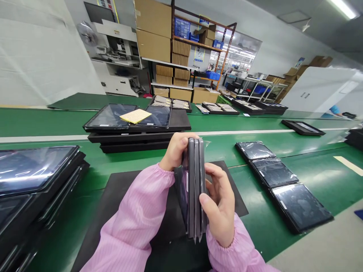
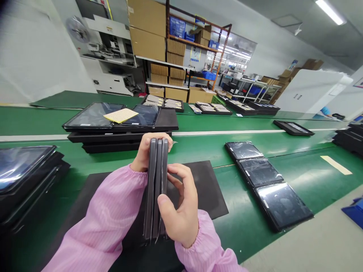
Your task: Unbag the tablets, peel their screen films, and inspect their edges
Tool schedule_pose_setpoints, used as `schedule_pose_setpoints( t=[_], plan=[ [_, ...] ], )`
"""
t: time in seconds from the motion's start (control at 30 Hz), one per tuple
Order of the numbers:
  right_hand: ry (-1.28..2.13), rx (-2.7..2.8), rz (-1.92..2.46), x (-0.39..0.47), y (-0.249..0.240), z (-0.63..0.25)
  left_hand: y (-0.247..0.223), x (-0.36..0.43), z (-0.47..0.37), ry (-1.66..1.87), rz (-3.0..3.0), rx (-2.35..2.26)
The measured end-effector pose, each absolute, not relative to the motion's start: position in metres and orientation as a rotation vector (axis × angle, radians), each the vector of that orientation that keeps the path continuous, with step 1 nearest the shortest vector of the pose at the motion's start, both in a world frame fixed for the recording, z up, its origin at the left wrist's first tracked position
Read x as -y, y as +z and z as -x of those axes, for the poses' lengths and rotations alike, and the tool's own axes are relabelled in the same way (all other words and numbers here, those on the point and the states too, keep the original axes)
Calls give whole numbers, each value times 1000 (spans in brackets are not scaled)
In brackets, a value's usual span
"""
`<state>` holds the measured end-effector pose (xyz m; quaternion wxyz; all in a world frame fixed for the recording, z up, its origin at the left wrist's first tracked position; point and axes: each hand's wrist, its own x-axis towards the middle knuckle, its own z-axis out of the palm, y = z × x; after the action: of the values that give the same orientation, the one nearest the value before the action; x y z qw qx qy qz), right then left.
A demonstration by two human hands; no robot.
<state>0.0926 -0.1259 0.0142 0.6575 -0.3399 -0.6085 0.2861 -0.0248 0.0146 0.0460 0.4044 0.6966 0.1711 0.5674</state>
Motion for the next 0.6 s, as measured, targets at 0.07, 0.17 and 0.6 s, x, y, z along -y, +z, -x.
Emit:
schedule_pose_setpoints(
  t=[0.07, 0.17, 0.6],
  plan=[
    [678, 1361, 731, 123, 14, -93, 45, -16, 25, 1451, -1735, -459],
    [717, 1348, 720, 123, 14, -93, 44, -16, 24, 1482, -1715, -481],
    [738, 1412, 769, 130, 12, -90, 42, -18, 23, 1464, -1708, -459]
  ],
)
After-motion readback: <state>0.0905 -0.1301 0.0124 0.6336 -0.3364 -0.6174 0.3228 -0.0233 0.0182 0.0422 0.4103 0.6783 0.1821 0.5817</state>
